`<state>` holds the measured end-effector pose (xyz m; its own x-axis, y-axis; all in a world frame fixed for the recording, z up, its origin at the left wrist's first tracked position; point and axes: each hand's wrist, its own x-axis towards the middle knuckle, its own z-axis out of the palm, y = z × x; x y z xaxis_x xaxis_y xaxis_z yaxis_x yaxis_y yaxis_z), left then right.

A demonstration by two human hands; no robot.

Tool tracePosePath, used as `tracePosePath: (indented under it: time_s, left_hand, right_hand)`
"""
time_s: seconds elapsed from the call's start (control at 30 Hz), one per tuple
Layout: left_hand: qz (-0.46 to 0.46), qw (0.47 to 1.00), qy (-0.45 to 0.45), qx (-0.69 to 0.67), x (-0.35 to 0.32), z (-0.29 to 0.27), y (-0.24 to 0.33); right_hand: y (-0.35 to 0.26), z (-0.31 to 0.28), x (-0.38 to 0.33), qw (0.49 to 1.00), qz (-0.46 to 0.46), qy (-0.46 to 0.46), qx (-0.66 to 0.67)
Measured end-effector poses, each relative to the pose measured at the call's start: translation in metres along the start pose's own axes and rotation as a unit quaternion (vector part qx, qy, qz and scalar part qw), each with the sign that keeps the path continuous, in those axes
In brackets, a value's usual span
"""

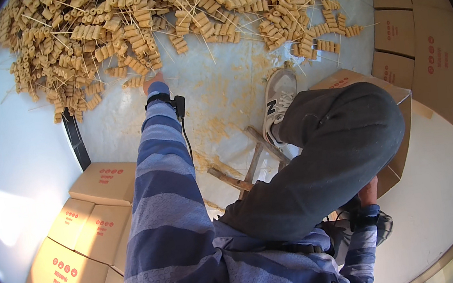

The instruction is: The person sits on the floor and threads small cylindrical snack pieces onto thin wooden sticks. They gather the sticks from a pile on the floor, arrange them in a cardboard box, and occasionally inspect the assembled skewers.

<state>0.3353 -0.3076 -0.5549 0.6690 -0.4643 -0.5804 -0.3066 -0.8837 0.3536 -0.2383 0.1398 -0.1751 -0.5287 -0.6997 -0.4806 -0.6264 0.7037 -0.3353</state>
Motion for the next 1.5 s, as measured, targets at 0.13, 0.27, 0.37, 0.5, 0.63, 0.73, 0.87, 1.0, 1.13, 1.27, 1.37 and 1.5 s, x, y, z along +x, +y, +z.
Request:
tracePosePath:
  time_s: [0.13,0.27,0.37,0.5,0.63,0.73,0.87,1.0,1.13,1.27,1.37,1.5]
  left_hand:
    - [-0.048,0.997,-0.052,-0.012,0.0,-0.013,0.002]
    - [0.11,0.976,0.064,0.174,0.011,-0.008,-0.004]
    - [0.125,0.961,0.042,0.243,0.028,-0.012,-0.006]
    - [0.108,0.955,-0.039,0.272,0.023,-0.024,0.001]
    - [-0.007,0.985,-0.054,0.163,-0.003,-0.028,0.004]
    - [0.005,0.992,-0.022,0.125,-0.007,-0.031,0.002]
    - [0.021,0.985,-0.061,0.158,0.002,-0.042,0.005]
    - [0.049,0.976,-0.129,0.171,-0.017,-0.047,0.014]
    - [0.077,0.959,-0.2,0.184,-0.075,-0.044,-0.013]
    - [0.212,0.898,-0.259,0.284,-0.125,-0.041,-0.064]
    - [0.198,0.891,-0.366,0.18,-0.165,-0.05,-0.092]
    - [0.124,0.897,-0.424,0.02,-0.236,-0.091,-0.1]
  right_hand:
    - [0.0,0.0,0.0,0.994,0.029,0.006,0.109]
    - [0.009,0.002,0.001,0.999,-0.021,0.005,0.05]
    - [0.019,0.005,0.0,0.998,-0.052,0.025,0.028]
    - [0.024,0.006,0.002,0.998,-0.061,0.027,-0.005]
    - [0.014,0.004,0.002,0.999,-0.05,0.012,0.007]
    - [0.005,0.003,0.0,0.999,-0.027,0.016,0.039]
    - [0.0,0.004,0.001,0.997,0.008,0.028,0.072]
    - [-0.001,0.004,0.002,1.0,-0.024,0.018,-0.008]
    - [-0.001,0.002,0.003,0.997,0.031,-0.004,0.077]
    - [0.007,0.007,0.007,0.994,0.053,-0.015,0.091]
    - [0.013,0.013,0.008,0.992,0.063,-0.009,0.111]
    - [-0.013,0.004,0.005,0.996,0.068,0.034,0.041]
